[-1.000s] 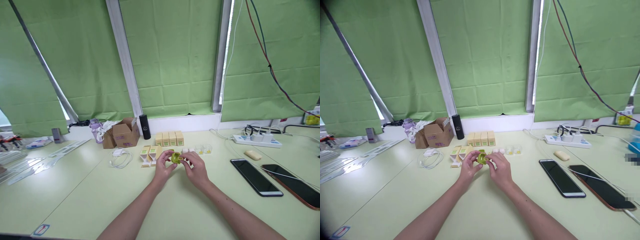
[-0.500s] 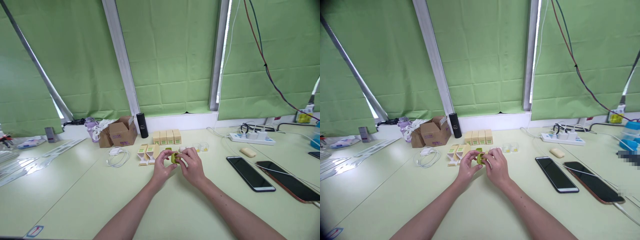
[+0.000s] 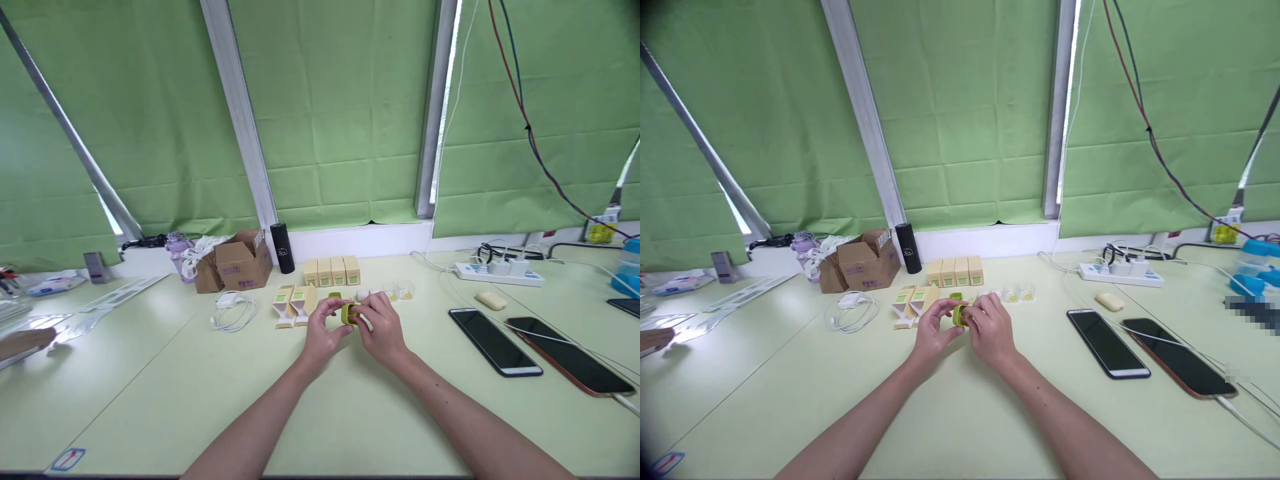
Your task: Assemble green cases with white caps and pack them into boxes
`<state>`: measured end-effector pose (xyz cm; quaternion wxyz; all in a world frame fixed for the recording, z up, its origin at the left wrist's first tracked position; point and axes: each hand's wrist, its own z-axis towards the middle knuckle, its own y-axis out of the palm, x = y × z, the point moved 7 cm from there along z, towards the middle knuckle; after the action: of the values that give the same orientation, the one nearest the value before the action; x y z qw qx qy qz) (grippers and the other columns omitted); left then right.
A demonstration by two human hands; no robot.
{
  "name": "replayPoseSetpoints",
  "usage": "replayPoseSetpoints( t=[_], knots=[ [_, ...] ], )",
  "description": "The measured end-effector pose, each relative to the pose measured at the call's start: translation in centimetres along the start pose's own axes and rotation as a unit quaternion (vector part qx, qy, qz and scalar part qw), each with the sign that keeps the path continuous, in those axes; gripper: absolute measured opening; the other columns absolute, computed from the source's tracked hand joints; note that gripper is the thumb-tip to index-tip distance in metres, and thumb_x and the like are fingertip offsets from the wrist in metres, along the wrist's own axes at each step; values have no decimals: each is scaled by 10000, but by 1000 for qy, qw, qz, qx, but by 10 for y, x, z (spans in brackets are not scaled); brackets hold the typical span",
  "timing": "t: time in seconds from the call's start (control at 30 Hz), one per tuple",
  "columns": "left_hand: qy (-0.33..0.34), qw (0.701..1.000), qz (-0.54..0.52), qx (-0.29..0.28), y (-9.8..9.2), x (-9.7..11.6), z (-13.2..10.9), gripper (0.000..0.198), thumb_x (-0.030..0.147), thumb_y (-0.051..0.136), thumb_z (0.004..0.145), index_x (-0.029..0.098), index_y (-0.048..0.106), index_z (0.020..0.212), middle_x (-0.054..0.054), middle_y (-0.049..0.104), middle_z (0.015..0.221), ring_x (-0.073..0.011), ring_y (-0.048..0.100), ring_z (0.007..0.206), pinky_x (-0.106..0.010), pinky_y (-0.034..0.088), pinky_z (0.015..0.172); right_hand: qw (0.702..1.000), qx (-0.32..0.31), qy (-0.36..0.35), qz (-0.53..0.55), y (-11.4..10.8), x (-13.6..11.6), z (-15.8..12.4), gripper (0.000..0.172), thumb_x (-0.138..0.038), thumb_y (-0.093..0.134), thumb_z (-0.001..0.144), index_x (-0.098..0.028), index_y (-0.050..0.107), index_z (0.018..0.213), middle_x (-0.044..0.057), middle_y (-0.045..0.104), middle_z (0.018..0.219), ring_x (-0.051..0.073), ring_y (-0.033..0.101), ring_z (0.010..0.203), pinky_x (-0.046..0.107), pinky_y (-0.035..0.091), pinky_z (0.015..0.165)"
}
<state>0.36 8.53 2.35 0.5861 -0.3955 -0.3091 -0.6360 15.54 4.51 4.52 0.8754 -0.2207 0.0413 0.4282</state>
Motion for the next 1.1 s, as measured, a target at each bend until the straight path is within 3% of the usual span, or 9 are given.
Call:
replayPoseSetpoints(
  t=[1.1],
  knots=[
    [4,1000,18,-11,-1,3,0,448,208,896,704,229,712,1113,-102,722,1186,-301,680,1154,-453,473,1046,1000,-27,1,6,6,7,-2,202,-132,573,983,-235,746,986,61,598,811,237,485,841,360,443,681]
  ],
)
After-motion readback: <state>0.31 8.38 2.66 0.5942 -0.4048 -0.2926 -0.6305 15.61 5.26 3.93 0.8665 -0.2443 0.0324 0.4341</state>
